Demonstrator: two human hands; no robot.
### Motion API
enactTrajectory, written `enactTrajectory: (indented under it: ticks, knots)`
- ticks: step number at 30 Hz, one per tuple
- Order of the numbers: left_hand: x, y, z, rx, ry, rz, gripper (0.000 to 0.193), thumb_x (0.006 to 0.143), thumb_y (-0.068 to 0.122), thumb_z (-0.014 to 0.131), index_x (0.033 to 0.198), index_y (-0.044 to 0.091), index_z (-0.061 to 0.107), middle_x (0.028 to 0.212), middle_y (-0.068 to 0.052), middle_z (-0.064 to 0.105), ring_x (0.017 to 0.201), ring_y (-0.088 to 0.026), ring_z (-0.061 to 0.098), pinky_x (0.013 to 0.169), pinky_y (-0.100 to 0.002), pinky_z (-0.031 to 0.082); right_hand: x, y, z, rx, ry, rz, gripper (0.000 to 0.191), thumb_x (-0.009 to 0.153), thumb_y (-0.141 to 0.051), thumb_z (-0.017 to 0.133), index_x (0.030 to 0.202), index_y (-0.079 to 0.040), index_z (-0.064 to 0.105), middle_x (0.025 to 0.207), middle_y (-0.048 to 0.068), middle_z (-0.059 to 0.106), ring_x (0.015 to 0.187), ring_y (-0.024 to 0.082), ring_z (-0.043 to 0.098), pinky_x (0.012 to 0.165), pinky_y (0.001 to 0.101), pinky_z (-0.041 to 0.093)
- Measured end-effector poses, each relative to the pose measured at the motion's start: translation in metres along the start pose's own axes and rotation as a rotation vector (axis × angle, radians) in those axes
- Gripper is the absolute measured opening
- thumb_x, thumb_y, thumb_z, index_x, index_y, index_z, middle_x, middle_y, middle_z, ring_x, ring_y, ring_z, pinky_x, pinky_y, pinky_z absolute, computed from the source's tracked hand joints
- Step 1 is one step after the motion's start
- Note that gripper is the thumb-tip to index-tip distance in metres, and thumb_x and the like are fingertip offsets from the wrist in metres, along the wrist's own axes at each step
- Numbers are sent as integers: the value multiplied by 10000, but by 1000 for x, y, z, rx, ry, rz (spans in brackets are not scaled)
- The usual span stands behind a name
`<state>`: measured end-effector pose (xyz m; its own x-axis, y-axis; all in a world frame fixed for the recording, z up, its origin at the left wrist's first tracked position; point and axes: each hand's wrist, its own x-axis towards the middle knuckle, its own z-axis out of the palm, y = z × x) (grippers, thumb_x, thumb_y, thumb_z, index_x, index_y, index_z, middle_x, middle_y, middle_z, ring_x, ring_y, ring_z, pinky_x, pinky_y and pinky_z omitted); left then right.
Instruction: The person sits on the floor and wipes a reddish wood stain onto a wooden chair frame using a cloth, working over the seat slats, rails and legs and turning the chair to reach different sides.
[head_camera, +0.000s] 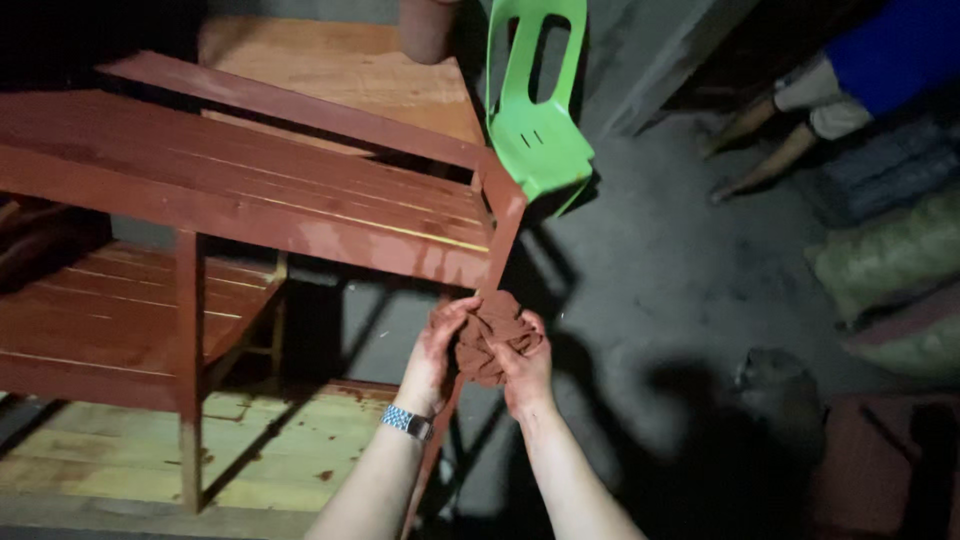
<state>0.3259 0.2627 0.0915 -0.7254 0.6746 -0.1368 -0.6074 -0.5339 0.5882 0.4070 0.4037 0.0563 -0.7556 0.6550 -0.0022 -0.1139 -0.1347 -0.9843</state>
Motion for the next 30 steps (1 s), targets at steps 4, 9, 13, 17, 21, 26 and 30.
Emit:
enactTrajectory:
  ticks: [4, 9, 13, 17, 21, 26, 30]
  knots:
    - [14, -9, -11, 256, 187, 147, 458, 988, 394, 540, 1312, 90, 652, 1256, -76, 705, 1176, -176, 639, 1015, -341, 480, 58, -43, -16, -563, 68, -128, 501, 733, -116, 798, 1191, -93, 598, 1106, 197, 638, 952, 263, 656, 873, 421, 534]
    - [-2, -36, -63, 201, 427, 114, 481, 988, 413, 528, 1294, 69, 668, 1190, -78, 707, 1021, -187, 655, 914, -360, 504, 134, -77, 19, -1117, -97, -850, 566, 636, -193, 857, 1141, -64, 634, 1421, 212, 483, 1302, 418, 480, 1091, 492, 449]
    - [-27, -51, -99, 168, 468, 146, 452, 988, 380, 533, 1263, 50, 674, 1130, -85, 726, 975, -177, 691, 907, -342, 540, 146, -48, 51, -1507, -147, -844, 658, 645, -282, 886, 1234, -113, 647, 1451, 143, 480, 1317, 408, 396, 1059, 556, 391]
    - [-55, -48, -119, 168, 542, 144, 433, 1007, 375, 514, 1256, 51, 659, 1112, -83, 721, 924, -184, 671, 874, -338, 535, 133, -11, 48, -1599, -56, -856, 709, 645, -357, 905, 1255, -135, 620, 1400, 130, 499, 1293, 396, 429, 1022, 595, 406]
    - [-71, -44, -130, 203, 568, 129, 442, 1001, 377, 505, 1228, 34, 667, 1072, -94, 738, 917, -183, 693, 866, -340, 553, 121, 16, 33, -1497, -45, -860, 739, 659, -343, 889, 1292, -118, 582, 1408, 157, 500, 1269, 417, 469, 1029, 558, 452]
    - [-70, -54, -133, 190, 553, 117, 447, 1012, 389, 498, 1232, 34, 655, 1064, -84, 721, 911, -172, 669, 871, -330, 540, 103, 39, 23, -1610, -117, -779, 677, 643, -334, 875, 1225, -129, 594, 1372, 188, 514, 1224, 424, 484, 929, 564, 459]
    - [-66, -62, -130, 140, 520, 72, 433, 1006, 388, 515, 1231, 52, 670, 1048, -82, 725, 918, -174, 672, 874, -339, 546, 50, 58, 20, -1700, -469, -648, 770, 651, -339, 872, 1317, -95, 572, 1402, 206, 498, 1249, 458, 464, 902, 573, 460]
